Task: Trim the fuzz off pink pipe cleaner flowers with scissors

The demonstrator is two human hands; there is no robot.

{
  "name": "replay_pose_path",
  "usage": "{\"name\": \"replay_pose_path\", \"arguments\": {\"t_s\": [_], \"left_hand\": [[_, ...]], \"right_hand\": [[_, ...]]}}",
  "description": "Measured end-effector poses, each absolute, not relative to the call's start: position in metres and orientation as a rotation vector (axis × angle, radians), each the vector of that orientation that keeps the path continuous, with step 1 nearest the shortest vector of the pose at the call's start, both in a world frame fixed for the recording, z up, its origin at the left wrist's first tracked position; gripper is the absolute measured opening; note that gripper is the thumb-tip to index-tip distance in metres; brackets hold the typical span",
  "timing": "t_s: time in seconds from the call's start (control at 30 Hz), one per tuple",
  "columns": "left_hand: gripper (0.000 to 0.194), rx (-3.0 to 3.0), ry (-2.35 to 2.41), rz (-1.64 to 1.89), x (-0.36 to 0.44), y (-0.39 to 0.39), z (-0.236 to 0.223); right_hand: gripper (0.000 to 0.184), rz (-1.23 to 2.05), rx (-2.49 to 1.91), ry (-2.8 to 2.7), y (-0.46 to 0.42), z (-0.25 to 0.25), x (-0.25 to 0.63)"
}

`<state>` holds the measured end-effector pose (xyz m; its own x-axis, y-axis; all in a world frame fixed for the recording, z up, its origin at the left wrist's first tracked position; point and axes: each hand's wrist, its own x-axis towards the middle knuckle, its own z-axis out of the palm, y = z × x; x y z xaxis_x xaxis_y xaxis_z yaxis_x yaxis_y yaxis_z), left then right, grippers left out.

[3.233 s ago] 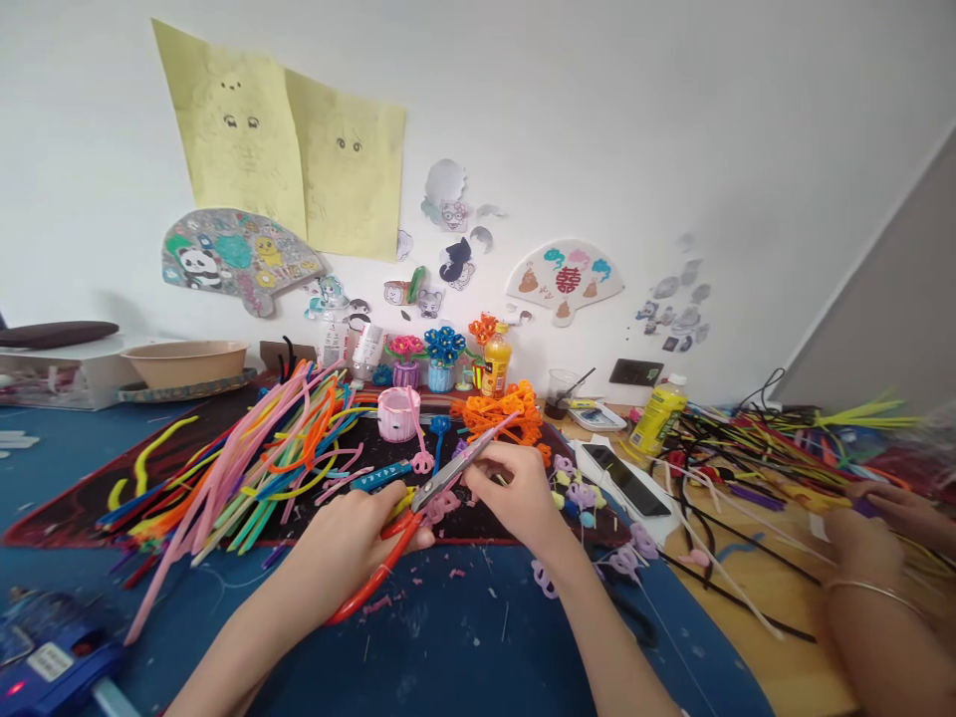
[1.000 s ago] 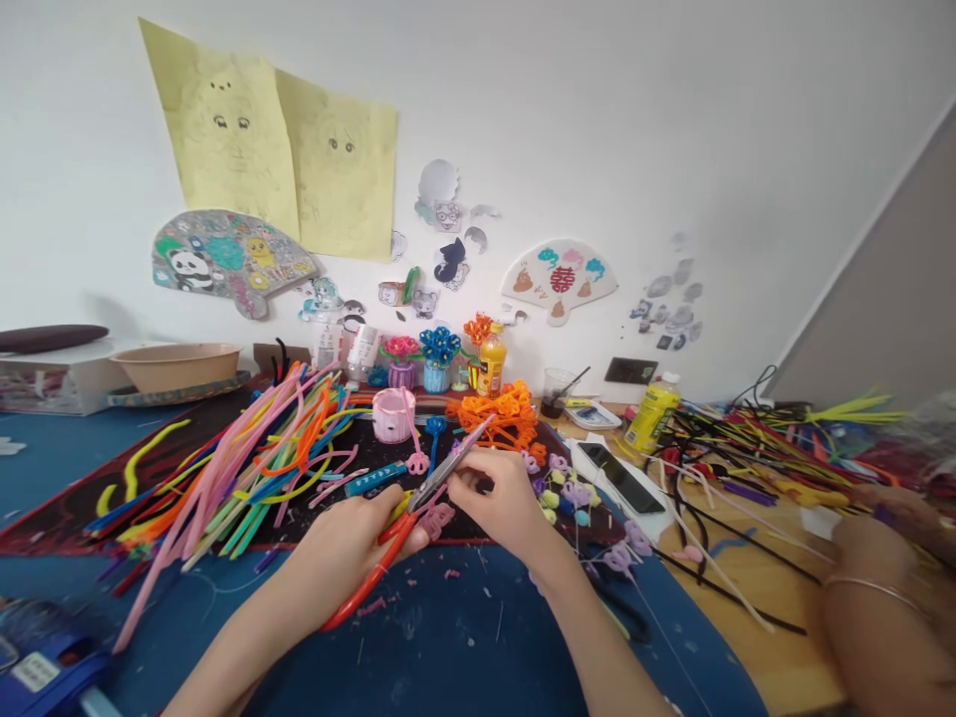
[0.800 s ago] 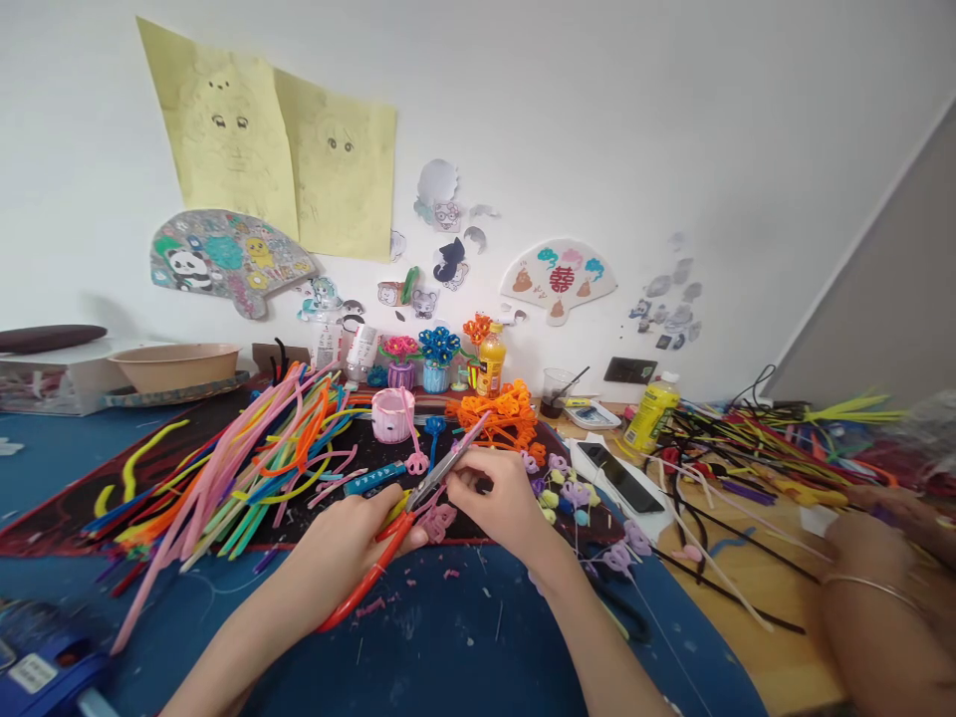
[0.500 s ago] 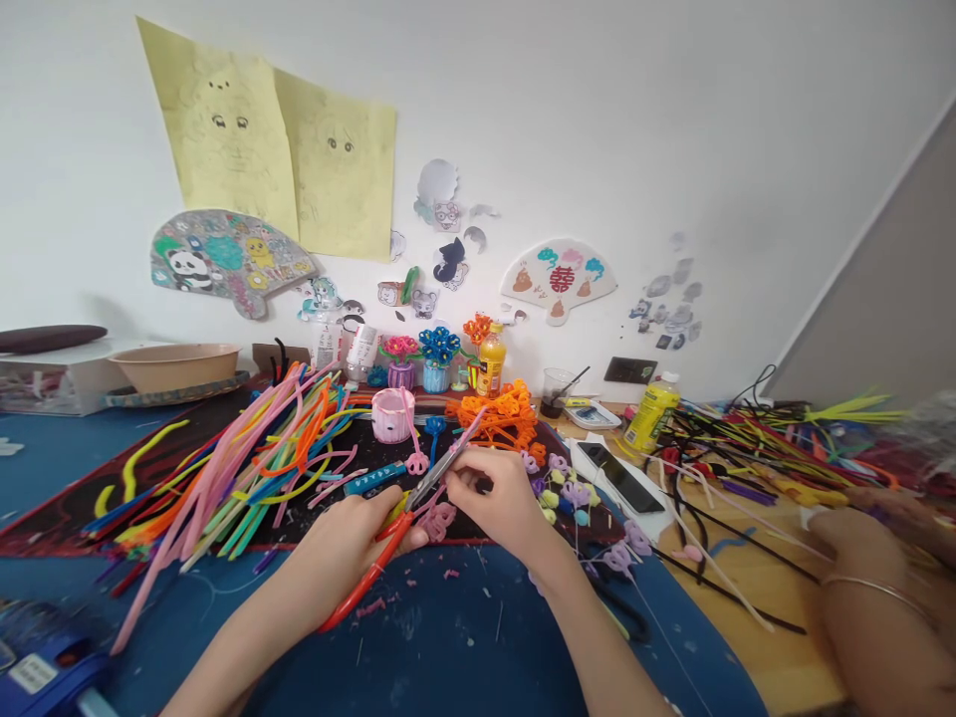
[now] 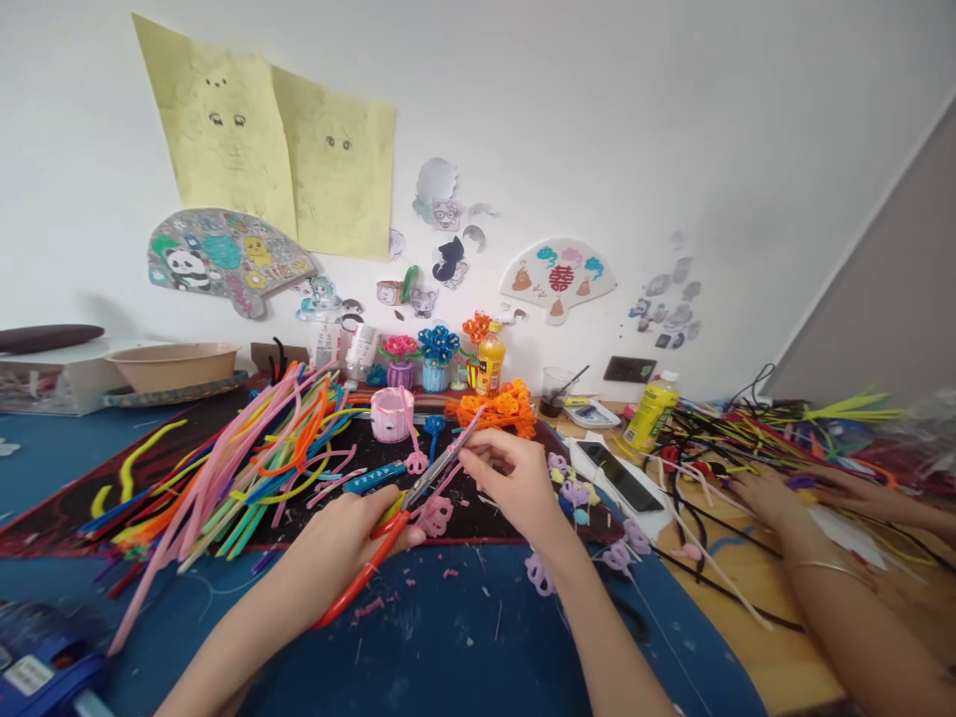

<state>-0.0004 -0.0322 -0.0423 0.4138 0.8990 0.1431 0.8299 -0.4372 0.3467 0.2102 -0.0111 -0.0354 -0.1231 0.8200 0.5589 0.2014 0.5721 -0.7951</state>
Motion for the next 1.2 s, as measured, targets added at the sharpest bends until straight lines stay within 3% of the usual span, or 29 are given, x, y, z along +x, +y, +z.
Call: {"name": "replay_pose_path", "arguments": {"t_s": [0.27, 1.2], "left_hand": [[0.030, 2.470, 1.569, 0.278, 0.004, -0.035, -0.035], [0.031, 2.406, 1.618, 0.320, 0.007, -0.035, -0.037]], "right_hand": [[0.011, 0.868, -0.812, -1.576, -0.010, -0.038, 0.208], [0.012, 0.662, -0.899, -1.720, -0.018, -0.030, 0.200]]}}
